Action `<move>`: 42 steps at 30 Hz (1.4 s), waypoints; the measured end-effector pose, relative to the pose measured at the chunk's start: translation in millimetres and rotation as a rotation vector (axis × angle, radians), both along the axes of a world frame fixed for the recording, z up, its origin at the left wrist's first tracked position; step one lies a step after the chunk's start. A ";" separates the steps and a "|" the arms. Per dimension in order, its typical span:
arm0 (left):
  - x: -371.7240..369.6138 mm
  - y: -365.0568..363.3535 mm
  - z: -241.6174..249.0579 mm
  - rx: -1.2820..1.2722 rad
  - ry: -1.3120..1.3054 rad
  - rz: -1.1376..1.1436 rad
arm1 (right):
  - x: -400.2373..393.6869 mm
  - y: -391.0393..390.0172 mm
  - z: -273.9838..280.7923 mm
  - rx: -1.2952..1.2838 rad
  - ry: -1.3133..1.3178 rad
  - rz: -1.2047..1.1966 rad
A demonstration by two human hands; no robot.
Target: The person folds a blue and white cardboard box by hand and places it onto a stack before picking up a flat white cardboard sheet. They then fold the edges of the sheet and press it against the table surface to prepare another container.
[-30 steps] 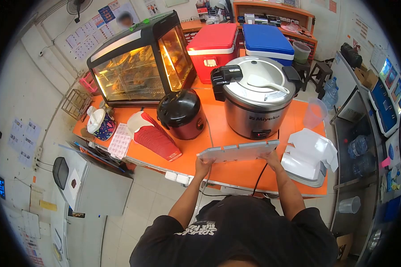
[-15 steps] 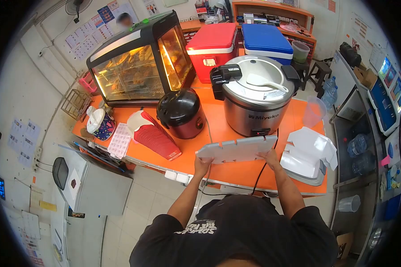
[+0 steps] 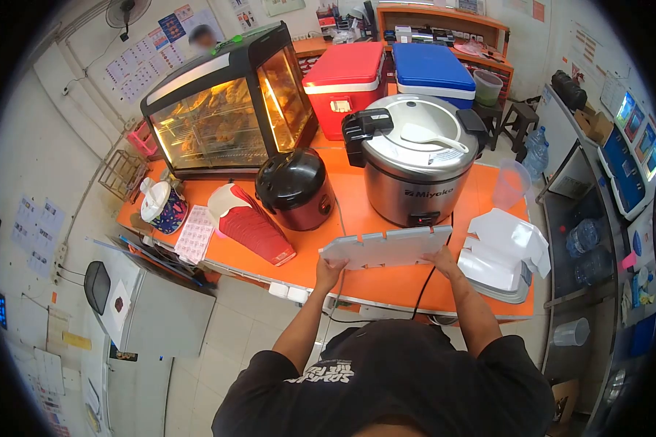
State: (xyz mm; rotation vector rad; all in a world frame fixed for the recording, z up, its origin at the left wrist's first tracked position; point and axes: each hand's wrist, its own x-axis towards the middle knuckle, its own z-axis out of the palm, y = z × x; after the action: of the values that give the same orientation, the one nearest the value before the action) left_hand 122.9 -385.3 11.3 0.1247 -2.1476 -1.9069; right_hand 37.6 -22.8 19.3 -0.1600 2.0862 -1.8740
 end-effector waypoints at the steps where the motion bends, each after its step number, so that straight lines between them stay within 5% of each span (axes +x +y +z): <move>1: 1.5 1.8 3.5 0.001 0.001 -0.001 | -0.7 -0.4 -0.1 0.010 -0.027 -0.003; 16: 6.9 -1.1 -6.0 0.023 0.007 0.035 | 11.5 -0.5 0.2 0.000 0.118 -0.015; 21: 29.6 10.9 95.2 -0.227 0.104 -0.033 | 39.3 -2.7 19.2 -0.045 0.090 -0.119; 23: 37.3 10.5 139.0 -0.302 0.126 -0.071 | 55.9 -9.2 29.4 -0.367 0.110 -0.120; 27: 43.8 14.6 214.4 -0.625 0.205 -0.164 | 74.9 -21.4 35.1 -0.479 0.088 -0.133; 33: 48.5 42.3 308.1 -0.928 0.447 -0.293 | 74.3 -15.8 21.5 -0.118 0.049 0.110; 34: 48.2 44.7 315.7 -0.927 0.450 -0.285 | 81.7 -12.2 24.3 0.278 0.041 0.294; 35: 46.8 47.1 322.2 -1.013 0.438 -0.321 | 88.6 -9.1 34.1 0.680 0.035 0.472; 37: 40.0 51.6 329.1 -1.102 0.439 -0.336 | 104.9 -8.5 68.8 0.699 0.185 0.741; 39: 34.0 59.0 332.1 -1.244 0.420 -0.479 | 133.2 -22.4 177.6 0.292 0.082 0.717; 41: 26.2 65.5 321.9 -1.303 0.419 -0.516 | 147.5 -26.9 263.4 0.211 0.063 0.586; 42: 22.1 68.8 315.0 -1.362 0.416 -0.565 | 151.7 -33.1 282.8 0.291 0.460 0.428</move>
State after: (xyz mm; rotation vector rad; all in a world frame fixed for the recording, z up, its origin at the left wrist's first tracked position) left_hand 145.0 -316.5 326.3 -1.0807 -2.7438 -0.1760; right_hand 189.3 -56.0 302.1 -0.9587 2.3393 -1.3524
